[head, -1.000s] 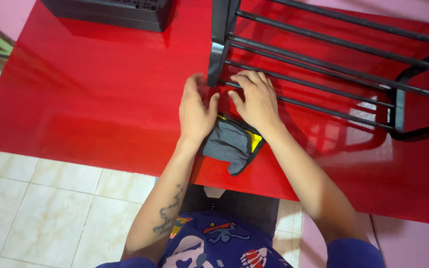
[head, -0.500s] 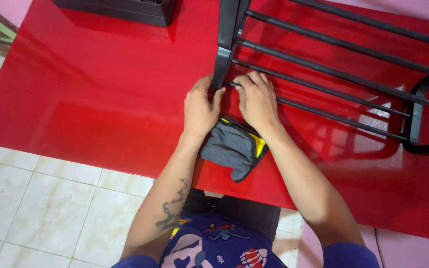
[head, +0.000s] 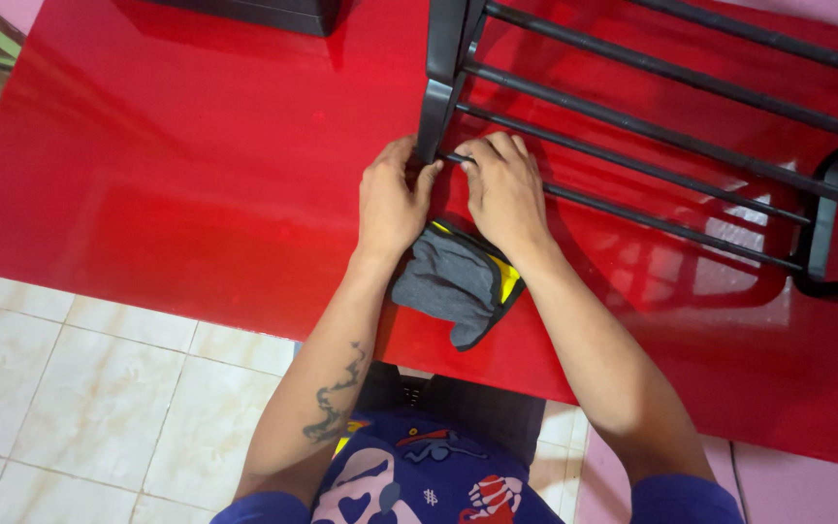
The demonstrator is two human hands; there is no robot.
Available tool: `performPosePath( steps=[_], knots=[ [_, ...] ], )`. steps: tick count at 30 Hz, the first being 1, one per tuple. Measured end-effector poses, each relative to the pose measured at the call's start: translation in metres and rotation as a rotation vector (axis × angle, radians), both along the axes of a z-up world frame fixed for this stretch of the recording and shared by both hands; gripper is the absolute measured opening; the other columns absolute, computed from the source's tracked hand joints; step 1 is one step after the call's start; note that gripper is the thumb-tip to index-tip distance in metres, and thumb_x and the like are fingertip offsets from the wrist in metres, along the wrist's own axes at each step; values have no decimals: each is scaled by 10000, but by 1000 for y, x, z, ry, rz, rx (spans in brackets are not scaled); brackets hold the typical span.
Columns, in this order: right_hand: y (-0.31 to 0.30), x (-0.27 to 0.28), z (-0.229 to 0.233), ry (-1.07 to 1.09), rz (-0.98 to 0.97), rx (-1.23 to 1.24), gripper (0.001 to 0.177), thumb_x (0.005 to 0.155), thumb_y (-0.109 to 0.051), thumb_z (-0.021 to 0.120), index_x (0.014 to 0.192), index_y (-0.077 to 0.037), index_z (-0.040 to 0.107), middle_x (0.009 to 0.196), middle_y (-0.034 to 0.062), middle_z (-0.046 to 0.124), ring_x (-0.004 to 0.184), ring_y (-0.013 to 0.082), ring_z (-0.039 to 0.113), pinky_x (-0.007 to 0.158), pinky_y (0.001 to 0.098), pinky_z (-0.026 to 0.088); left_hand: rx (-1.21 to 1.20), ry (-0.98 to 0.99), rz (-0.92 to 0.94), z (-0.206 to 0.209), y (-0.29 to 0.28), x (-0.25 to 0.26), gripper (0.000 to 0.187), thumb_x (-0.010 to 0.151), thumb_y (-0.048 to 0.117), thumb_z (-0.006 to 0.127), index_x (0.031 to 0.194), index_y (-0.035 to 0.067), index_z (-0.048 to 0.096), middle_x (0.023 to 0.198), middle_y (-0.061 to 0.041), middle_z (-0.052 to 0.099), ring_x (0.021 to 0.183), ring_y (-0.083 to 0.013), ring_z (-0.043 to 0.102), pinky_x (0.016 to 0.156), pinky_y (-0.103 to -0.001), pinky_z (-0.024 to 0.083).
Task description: The person assembles a black metal rack by inserting horizontal bars into vertical supports on a red table. They then wipe the assembled rack and a nearby black plastic tray with a gray cloth.
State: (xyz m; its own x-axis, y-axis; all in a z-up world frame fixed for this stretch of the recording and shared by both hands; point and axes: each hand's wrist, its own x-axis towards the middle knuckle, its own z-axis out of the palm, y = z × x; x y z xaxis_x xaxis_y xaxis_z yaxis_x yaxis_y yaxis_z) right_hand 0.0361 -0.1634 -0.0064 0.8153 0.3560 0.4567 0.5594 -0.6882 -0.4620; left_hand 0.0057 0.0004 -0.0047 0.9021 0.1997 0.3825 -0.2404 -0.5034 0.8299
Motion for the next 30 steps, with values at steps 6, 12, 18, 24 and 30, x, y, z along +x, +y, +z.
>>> performPosePath(
  steps=[6,12,18,24,30],
  knots=[
    [2,2,2,-4,-9,9,168,956,-40,659,1120,-34,697,1055,141,637,1016,367,591,889,486,491,-34,63,-4,2,2,0,290,898,91,755,1155,-15,673,954,-183,731,844,-304,758,741,-384,590],
    [1,3,2,3,-15,34,168,953,-58,674,1116,-39,713,1064,128,655,1047,351,605,908,470,489,-11,58,1,4,2,0,291,897,114,764,1143,-16,676,956,-191,732,856,-316,748,747,-396,579],
    [2,5,4,-17,-29,4,118,961,-89,701,1068,-49,730,1058,104,693,1039,335,621,909,461,471,11,76,-51,10,5,-2,293,881,140,792,1116,-10,702,981,-189,745,896,-324,736,788,-404,574],
    [-10,13,14,-21,-22,47,162,930,-149,759,1062,-59,737,1054,100,716,1049,332,628,936,467,471,-62,5,-189,-4,18,3,339,813,21,686,1148,-27,690,1018,-162,743,960,-283,749,860,-359,590],
    [-18,39,14,-66,-81,-20,270,890,-151,772,1128,-32,724,1126,171,707,1124,396,608,993,503,451,-509,342,-449,-25,47,52,284,987,43,479,1170,-15,690,967,-70,769,883,-158,731,780,-315,586]
  ],
)
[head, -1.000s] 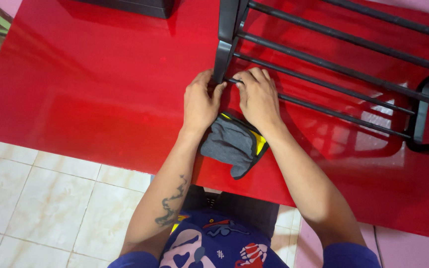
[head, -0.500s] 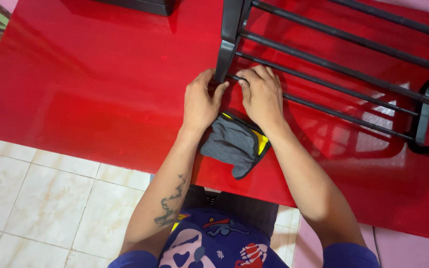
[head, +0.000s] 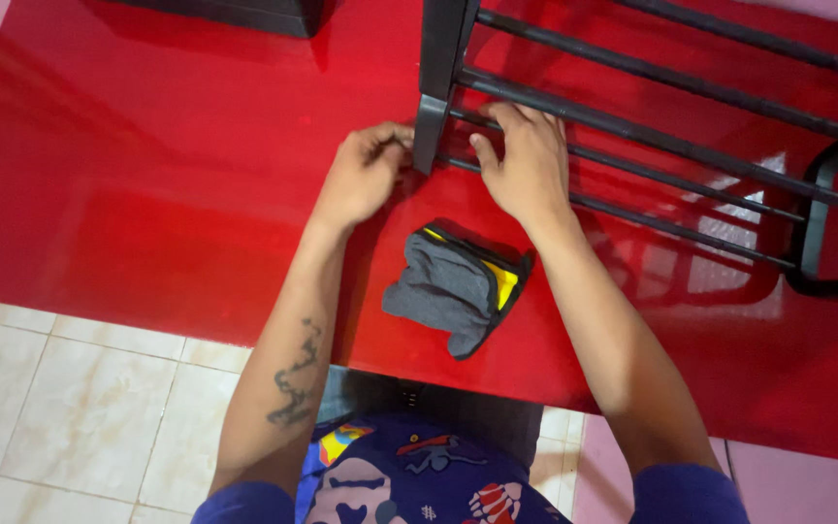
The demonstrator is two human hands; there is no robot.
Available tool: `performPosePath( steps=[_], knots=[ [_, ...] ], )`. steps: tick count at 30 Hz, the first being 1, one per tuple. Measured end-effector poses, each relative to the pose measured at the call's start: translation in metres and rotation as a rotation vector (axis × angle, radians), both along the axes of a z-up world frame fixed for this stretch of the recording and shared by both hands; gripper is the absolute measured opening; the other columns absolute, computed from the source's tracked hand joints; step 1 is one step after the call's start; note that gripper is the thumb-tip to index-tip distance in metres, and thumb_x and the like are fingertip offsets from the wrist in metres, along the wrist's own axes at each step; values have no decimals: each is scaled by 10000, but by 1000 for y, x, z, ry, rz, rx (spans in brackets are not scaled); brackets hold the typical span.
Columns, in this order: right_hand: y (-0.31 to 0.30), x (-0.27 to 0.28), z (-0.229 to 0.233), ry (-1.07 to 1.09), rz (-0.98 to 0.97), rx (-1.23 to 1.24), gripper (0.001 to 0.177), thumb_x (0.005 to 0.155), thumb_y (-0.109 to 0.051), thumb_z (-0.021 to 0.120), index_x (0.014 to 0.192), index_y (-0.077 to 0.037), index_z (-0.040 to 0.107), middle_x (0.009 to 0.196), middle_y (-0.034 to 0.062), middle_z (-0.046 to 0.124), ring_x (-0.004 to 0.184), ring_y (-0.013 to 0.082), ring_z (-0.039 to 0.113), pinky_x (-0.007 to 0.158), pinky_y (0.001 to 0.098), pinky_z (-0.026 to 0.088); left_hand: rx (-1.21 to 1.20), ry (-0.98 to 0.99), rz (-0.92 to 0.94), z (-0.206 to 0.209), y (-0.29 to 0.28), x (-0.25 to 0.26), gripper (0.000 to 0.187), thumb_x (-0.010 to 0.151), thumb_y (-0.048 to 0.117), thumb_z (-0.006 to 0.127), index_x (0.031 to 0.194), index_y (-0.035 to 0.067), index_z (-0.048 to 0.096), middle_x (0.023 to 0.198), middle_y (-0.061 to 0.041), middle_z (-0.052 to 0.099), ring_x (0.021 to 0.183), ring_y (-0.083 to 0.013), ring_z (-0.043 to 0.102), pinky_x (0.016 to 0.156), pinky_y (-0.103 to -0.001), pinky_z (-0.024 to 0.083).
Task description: The person assembles a black metal rack by inserting horizontal bars into vertical supports on a red table. They then wipe the assembled rack and a nearby black plastic tray with a gray cloth.
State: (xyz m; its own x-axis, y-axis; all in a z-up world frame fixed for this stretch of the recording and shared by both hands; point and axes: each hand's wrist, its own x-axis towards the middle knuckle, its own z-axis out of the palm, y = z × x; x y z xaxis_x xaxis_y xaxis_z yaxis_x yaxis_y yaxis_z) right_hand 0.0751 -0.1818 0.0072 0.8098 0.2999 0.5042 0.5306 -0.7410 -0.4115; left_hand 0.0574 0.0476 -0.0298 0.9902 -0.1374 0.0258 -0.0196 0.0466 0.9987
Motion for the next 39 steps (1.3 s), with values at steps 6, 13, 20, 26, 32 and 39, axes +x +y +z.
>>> performPosePath(
  steps=[6,13,20,26,32,39],
  knots=[
    [7,21,-10,20,-34,-82,308,861,-149,773,1145,-35,736,1083,224,704,1065,437,615,942,532,448,88,-78,-36,10,-9,32,304,999,11,575,1294,-2,646,985,-64,763,819,-98,715,699,-285,604],
    [9,31,-19,129,-47,-29,195,912,-118,737,1104,-87,757,1005,178,731,1000,403,659,911,515,484,247,-62,-100,25,-9,41,400,843,-85,647,1227,1,717,929,-53,786,792,-75,707,675,-270,601],
    [2,44,-14,-38,26,-50,267,816,-215,855,987,-40,747,990,151,747,985,389,654,877,504,477,189,-122,-143,23,-2,59,275,893,-10,686,1166,18,710,936,-31,767,821,-70,708,721,-275,594],
    [9,78,-16,7,5,71,110,939,-58,788,1025,-41,721,1019,124,739,1031,315,684,957,454,531,362,-272,30,27,-23,75,367,820,153,859,1121,35,687,891,-60,760,801,-143,716,728,-324,588],
    [3,90,-20,118,-36,48,224,823,-49,775,1037,1,732,994,206,719,961,393,676,834,485,533,431,-123,29,28,-26,79,268,785,190,841,994,53,745,803,-58,767,739,-165,724,692,-348,582],
    [-1,99,-27,144,-53,-84,119,885,-85,716,984,-64,778,942,206,712,923,414,660,836,527,498,528,-126,46,24,-25,81,168,781,173,775,865,29,754,790,-134,775,785,-250,790,708,-380,592]
  ],
)
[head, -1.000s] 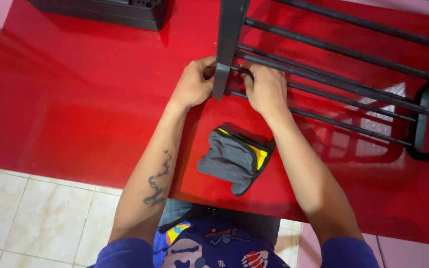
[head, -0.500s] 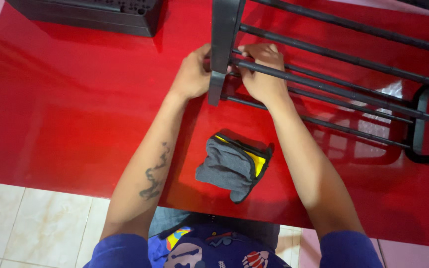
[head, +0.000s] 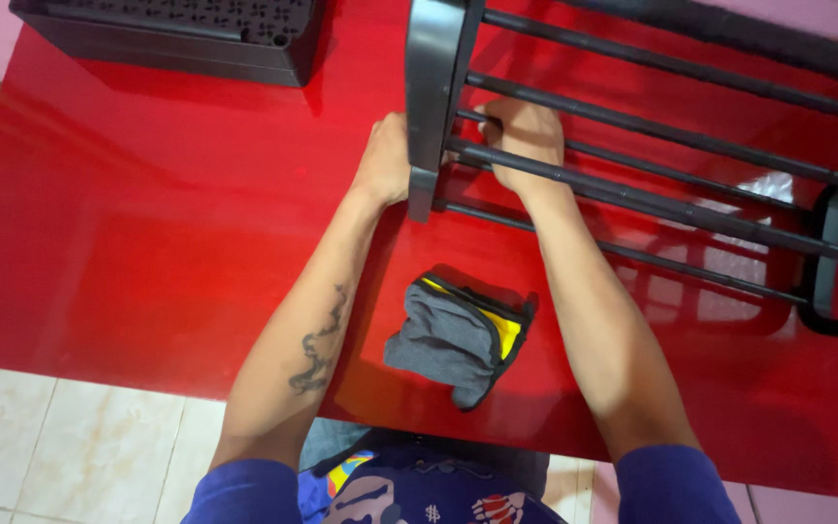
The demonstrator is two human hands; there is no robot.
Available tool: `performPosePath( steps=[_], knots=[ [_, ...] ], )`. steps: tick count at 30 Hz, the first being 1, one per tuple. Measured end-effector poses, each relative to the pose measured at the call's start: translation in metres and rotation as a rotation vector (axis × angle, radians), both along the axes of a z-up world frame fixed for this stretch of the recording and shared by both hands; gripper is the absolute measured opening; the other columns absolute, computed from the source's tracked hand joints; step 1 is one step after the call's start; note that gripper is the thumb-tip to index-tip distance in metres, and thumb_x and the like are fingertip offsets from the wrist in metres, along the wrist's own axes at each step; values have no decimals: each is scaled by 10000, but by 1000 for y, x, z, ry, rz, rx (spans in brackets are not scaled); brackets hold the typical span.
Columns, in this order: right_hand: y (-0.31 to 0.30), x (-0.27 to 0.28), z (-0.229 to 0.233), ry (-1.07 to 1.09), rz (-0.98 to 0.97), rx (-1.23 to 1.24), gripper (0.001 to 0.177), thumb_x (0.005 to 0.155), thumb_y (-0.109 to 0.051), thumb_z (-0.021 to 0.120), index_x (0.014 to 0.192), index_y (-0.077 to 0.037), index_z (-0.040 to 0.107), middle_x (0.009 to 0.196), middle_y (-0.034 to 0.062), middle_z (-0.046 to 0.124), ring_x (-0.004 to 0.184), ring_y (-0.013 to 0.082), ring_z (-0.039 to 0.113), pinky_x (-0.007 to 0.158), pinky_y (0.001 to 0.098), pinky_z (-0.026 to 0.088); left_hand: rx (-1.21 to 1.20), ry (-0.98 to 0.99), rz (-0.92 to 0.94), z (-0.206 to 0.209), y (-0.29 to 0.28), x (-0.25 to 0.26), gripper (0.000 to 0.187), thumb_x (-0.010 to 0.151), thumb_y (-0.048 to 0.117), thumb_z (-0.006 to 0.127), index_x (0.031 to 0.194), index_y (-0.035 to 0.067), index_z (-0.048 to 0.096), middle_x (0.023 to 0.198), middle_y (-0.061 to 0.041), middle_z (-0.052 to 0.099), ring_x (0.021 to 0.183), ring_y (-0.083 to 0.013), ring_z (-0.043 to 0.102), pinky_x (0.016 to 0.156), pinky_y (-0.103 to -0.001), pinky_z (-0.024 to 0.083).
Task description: The person assembles a black metal rack by inserting horizontal bars into vertical supports on a red table. They then wipe the assembled rack and a nearby black plastic tray with a gray cloth.
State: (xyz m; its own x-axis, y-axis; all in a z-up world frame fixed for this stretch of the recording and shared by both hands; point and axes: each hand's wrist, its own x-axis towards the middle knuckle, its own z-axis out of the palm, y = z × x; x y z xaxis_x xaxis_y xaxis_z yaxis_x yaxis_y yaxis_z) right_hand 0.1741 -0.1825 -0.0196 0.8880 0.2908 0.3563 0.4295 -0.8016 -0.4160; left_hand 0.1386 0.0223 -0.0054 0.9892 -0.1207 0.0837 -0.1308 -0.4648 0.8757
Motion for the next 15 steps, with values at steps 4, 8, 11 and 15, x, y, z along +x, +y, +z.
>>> performPosePath(
  steps=[4,8,11,15],
  knots=[
    [-1,-1,-4,-133,29,18,131,866,-83,733,987,-63,781,949,215,708,941,415,655,857,535,496,94,-39,5,-1,-4,0,237,776,209,800,916,27,740,805,-165,754,779,-298,764,702,-413,584],
    [-1,-10,7,135,8,-102,125,1012,-170,689,1077,-86,755,1052,199,712,1046,398,662,928,524,503,57,-42,53,-12,-8,-10,265,833,256,796,955,32,724,810,-177,738,796,-298,755,687,-432,561],
    [-11,-46,19,-282,64,-101,436,750,-69,701,1179,10,712,1203,199,718,1118,398,661,884,502,508,-19,-54,19,-21,-8,-21,253,886,273,777,950,33,726,789,-138,729,761,-248,715,658,-417,547],
    [-57,-131,43,-243,24,76,375,923,-197,762,1247,-21,692,1228,194,709,1142,396,652,985,488,514,-315,61,6,-20,9,-51,222,1028,183,614,1006,-25,688,814,-55,693,743,-161,633,646,-356,512]
  ],
)
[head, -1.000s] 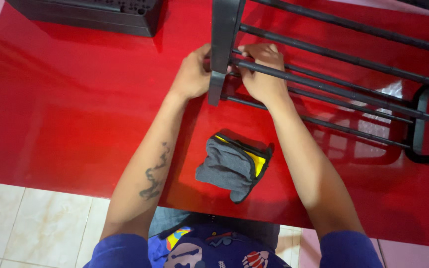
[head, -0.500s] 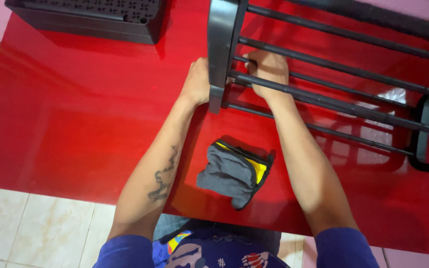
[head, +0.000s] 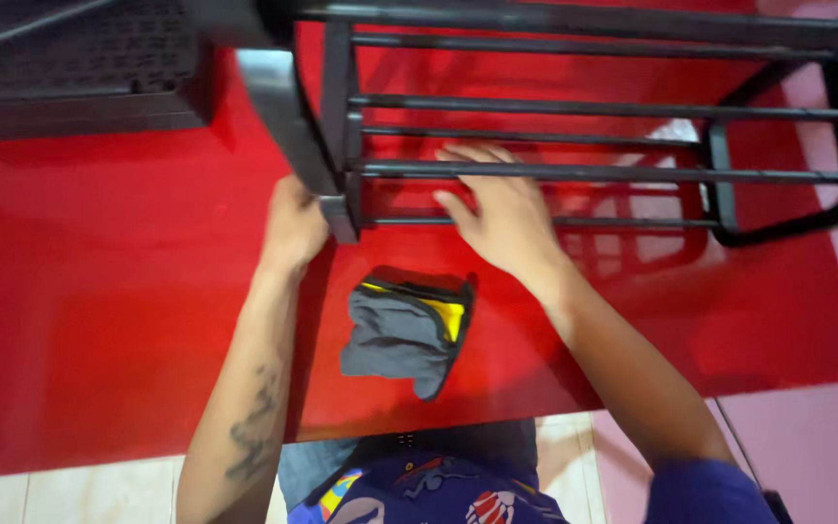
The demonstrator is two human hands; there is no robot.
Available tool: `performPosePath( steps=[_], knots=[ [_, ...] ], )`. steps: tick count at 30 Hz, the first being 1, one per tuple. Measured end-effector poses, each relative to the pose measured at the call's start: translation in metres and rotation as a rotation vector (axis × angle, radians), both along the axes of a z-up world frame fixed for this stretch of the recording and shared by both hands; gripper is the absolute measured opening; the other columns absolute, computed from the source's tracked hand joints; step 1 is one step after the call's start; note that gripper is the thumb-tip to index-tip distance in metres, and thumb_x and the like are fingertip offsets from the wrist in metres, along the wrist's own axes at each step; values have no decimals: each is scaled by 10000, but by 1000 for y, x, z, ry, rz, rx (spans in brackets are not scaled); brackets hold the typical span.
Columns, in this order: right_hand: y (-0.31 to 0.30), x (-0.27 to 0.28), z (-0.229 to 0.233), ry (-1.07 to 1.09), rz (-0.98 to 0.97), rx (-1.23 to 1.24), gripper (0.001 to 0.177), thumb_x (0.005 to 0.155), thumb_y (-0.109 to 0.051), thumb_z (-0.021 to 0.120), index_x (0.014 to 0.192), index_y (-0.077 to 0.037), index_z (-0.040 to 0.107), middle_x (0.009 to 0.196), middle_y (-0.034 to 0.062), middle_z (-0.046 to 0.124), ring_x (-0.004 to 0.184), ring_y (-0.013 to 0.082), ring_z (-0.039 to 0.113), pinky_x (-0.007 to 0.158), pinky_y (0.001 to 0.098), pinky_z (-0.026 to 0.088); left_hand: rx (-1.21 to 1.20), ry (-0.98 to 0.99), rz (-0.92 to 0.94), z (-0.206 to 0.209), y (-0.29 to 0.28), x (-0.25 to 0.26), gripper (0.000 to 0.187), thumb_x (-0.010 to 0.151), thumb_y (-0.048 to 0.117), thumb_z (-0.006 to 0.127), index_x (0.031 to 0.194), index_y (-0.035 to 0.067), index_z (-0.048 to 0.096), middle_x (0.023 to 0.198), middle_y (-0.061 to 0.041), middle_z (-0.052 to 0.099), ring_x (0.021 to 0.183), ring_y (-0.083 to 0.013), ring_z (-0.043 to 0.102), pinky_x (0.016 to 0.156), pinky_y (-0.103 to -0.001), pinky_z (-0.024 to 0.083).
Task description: The person assembles a black metal rack by inserting horizontal bars into vertical supports on a red table. They then wipe the assembled rack and a nearby black plastic tray with a gray cloth.
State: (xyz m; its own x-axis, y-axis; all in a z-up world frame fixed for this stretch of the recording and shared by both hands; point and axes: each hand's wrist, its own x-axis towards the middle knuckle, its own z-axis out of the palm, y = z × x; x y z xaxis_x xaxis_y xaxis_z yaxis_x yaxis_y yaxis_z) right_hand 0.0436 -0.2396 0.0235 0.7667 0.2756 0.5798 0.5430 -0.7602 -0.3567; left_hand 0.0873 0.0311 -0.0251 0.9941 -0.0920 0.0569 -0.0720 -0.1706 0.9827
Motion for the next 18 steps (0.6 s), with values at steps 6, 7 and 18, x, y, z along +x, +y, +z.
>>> performPosePath(
  steps=[6,7,18],
  knots=[
    [-96,-105,17,140,-231,422,138,1019,-65,728,1145,-15,703,1052,121,723,931,216,688,809,322,552,-158,-228,194,30,-29,-73,306,1119,141,456,1333,-41,576,1207,-61,675,1121,-121,609,1004,-284,476],
    [-110,-118,9,208,-298,599,110,1018,-58,733,1113,-7,713,1009,81,712,873,140,649,761,289,532,-199,-259,219,35,-38,-85,314,1131,151,460,1361,-40,557,1243,-67,655,1161,-130,594,1046,-293,458],
    [-315,-131,-86,-112,-597,1395,149,930,-9,551,1016,-64,659,894,29,601,785,147,556,725,292,482,366,-573,-366,78,-170,-115,156,973,146,633,1086,59,698,1070,-135,705,1053,-370,662,904,-467,535]
  ],
)
